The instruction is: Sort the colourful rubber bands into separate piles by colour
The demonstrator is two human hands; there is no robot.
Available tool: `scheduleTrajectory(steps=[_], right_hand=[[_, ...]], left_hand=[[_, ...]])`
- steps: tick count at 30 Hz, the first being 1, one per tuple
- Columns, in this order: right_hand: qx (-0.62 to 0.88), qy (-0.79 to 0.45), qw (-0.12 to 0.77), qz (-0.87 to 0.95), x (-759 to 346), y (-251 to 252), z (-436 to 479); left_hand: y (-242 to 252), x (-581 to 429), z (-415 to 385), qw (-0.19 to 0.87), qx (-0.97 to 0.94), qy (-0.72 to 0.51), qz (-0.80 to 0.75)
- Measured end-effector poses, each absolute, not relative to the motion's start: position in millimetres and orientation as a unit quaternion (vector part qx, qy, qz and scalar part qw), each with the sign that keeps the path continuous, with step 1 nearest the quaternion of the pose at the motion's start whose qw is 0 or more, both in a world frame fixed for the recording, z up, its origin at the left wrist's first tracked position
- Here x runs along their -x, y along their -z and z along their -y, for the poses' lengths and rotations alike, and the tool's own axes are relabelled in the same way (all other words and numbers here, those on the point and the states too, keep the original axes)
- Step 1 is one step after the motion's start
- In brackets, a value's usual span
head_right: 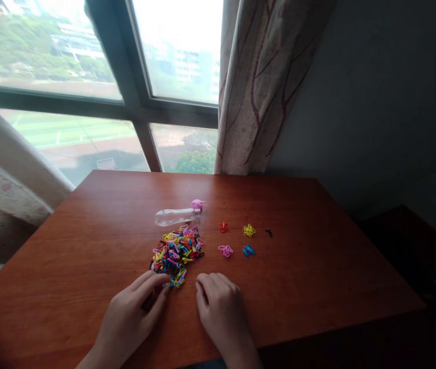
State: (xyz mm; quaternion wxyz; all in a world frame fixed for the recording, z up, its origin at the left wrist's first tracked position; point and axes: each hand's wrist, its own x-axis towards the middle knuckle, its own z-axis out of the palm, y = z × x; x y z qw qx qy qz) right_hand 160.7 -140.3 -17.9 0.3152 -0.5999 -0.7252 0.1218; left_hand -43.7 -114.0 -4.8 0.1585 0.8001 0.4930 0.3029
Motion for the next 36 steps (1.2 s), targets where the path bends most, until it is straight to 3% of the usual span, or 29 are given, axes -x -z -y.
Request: scheduleTrajectory(steps=[6, 26, 36], right_hand=[[0.605, -0.133, 0.304, 0.724, -160.7, 14.6, 138.8], [0.611, -0.168, 0.28, 0.721, -135.0, 6.4, 132.6], [0.614, -0.156, 0.305, 0.711, -136.0, 7.9, 130.9]], left_hand=[[3.6, 41.1, 116.1, 0.153, -0.851, -0.225, -0.449], [10.1, 43.9, 110.5, 0.12, -0.806, -0.298, -0.496], [2.1, 39.4, 111.7, 0.135, -0.816, -0.26, -0.498]])
